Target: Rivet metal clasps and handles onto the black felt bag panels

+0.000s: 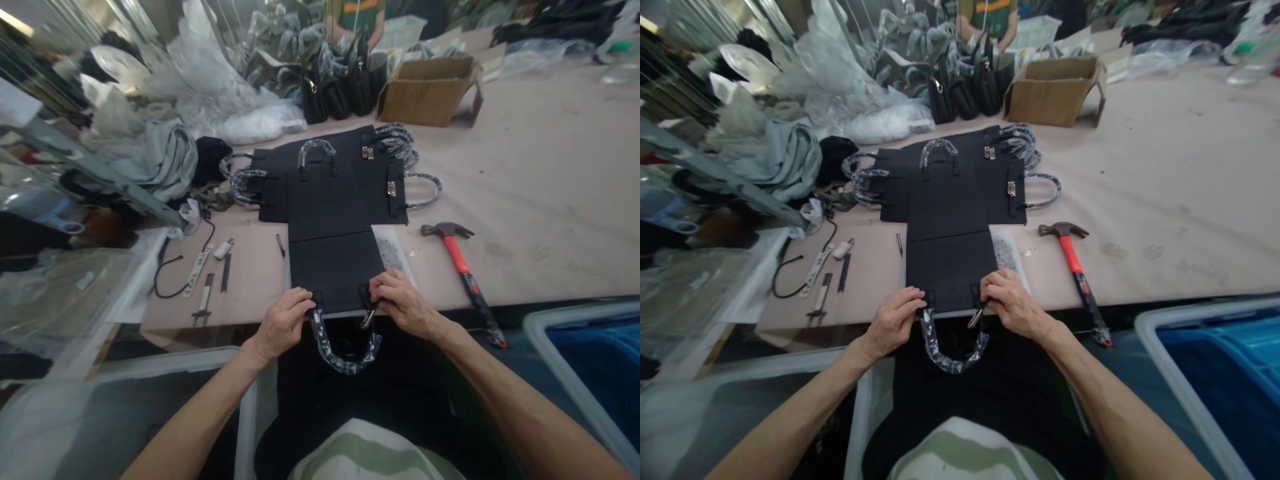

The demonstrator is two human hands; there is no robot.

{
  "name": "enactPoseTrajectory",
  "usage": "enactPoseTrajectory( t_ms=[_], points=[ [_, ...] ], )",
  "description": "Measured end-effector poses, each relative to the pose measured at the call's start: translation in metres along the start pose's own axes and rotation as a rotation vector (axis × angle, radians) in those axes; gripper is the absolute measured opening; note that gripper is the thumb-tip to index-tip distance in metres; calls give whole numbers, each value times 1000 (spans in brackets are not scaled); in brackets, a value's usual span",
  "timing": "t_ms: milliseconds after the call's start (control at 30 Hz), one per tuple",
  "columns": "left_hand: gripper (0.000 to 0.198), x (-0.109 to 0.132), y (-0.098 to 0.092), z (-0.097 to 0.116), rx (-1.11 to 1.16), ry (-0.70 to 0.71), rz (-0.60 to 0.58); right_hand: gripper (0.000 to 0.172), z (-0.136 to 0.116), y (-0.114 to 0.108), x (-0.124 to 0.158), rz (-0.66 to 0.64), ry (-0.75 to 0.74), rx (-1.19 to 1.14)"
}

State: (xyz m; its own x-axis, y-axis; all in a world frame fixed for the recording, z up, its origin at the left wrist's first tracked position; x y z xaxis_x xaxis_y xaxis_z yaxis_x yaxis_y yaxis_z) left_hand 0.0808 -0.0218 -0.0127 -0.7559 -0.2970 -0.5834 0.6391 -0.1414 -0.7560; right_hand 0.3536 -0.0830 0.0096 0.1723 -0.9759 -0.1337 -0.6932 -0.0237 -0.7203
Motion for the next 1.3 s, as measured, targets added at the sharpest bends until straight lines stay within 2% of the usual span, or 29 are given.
enactPoseTrajectory(
  t_ms=[200, 367, 467, 600, 733, 900, 1133, 1233, 1300],
  points=[
    [36, 5, 4, 1, 20, 3, 28, 24, -2, -7, 4, -77, -35, -26],
    [40, 6, 7, 6, 26, -5, 39, 32, 2, -8, 8, -21, -36, -111],
    [43, 4, 10, 10, 8, -18, 24, 40, 4, -2, 8, 51, 14, 13],
    [48, 2, 15, 16, -36, -1, -32, 50, 1, 6, 5, 56, 41, 149],
    [49, 1, 19, 20, -75, 32, -74, 49, -1, 7, 4, 55, 51, 176],
    [48, -2, 20, 26, -70, 62, -37, 60, -4, 12, 6, 49, 57, 201],
    [52, -4, 20, 26, 51, 3, 3, 50, -6, 19, 1, 108, 130, 266],
    [47, -9, 11, 29, 123, -65, 54, 41, -5, 18, 2, 167, 98, 270],
    [41, -10, -1, 22, 121, -161, 136, 36, 0, 19, 2, 219, 56, 281]
  ],
)
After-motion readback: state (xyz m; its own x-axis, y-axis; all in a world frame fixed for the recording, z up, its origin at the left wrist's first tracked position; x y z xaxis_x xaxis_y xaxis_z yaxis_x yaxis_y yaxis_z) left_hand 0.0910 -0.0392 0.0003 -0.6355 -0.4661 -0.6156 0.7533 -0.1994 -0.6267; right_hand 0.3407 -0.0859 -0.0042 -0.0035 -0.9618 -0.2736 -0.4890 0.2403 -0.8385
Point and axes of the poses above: each hand's wrist, its own x-axis away from the middle knuckle, its own y-axis out of the palm, z = x × y, the point moved 4 cm from there along -x, towards the middle knuckle, and after that the axes turned 14 degrees about y, right-handed, at the moved point
